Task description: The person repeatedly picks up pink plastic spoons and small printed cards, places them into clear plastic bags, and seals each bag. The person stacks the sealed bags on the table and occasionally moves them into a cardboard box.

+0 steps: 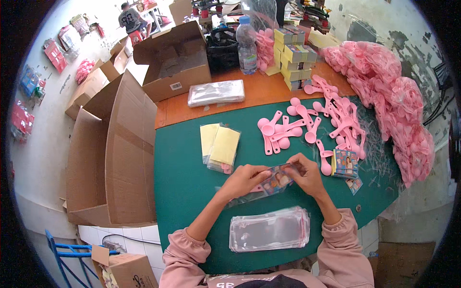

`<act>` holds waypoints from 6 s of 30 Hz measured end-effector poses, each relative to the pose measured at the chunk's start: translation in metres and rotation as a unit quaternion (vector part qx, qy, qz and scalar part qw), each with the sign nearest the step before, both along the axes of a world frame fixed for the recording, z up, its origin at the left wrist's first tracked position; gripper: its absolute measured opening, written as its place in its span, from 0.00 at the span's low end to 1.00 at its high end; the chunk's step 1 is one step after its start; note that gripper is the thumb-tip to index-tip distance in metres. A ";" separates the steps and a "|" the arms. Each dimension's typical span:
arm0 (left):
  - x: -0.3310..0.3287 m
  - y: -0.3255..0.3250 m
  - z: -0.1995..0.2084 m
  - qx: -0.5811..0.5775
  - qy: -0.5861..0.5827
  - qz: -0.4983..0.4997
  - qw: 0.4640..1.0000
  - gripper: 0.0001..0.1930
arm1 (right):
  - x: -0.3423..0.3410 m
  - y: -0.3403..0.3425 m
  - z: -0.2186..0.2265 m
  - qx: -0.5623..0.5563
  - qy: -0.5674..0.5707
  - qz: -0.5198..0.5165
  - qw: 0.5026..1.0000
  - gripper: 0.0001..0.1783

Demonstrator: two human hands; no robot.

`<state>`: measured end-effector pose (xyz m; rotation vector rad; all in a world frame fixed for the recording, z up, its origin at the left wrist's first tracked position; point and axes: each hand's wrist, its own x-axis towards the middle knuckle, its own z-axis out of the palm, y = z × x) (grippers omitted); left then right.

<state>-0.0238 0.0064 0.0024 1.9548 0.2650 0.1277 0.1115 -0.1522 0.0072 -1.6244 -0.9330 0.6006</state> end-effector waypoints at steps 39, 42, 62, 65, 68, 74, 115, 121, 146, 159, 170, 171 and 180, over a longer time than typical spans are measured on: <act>-0.001 0.004 0.006 0.026 -0.016 -0.104 0.994 0.29 | -0.013 0.009 -0.012 0.047 -0.159 0.062 0.984 0.16; -0.006 0.003 0.018 0.013 0.014 -0.078 0.997 0.29 | -0.008 0.006 -0.006 -0.032 0.035 0.131 0.990 0.13; -0.031 0.010 -0.016 -0.187 -0.073 0.068 0.977 0.24 | 0.013 -0.002 -0.013 0.013 0.038 0.042 0.998 0.07; -0.033 0.009 -0.014 -0.136 -0.034 0.068 0.988 0.23 | 0.009 0.000 -0.007 -0.017 0.009 0.038 0.999 0.08; -0.031 0.004 -0.014 -0.122 -0.036 0.109 0.986 0.23 | 0.008 0.001 0.001 -0.020 0.030 0.067 0.997 0.09; -0.031 -0.008 -0.020 0.194 -0.229 0.236 0.924 0.20 | 0.004 0.003 0.017 -0.022 -0.030 -0.015 0.999 0.18; -0.038 -0.014 -0.018 -0.338 0.007 0.161 0.927 0.14 | 0.032 -0.012 0.045 -0.019 -0.015 0.343 0.939 0.09; -0.039 -0.014 -0.015 -0.350 0.009 0.096 0.932 0.06 | 0.091 -0.028 0.026 -0.047 -0.248 -0.034 0.967 0.14; -0.033 -0.022 -0.016 -0.071 -0.049 0.181 0.980 0.07 | -0.015 0.013 -0.016 0.014 0.138 0.081 0.987 0.05; -0.032 -0.026 -0.015 -0.143 -0.034 0.234 0.961 0.11 | -0.023 0.021 -0.016 0.001 0.139 -0.001 0.990 0.06; -0.032 -0.029 -0.011 -0.088 -0.030 0.224 0.970 0.15 | -0.027 0.019 -0.015 -0.048 0.080 -0.001 0.996 0.20; -0.033 -0.029 -0.013 -0.053 -0.031 0.220 0.974 0.19 | -0.027 0.019 -0.015 -0.052 0.065 0.002 0.997 0.19; -0.036 0.017 0.007 0.272 -0.097 0.290 0.912 0.16 | 0.013 0.034 -0.012 0.023 -0.338 -0.065 0.939 0.14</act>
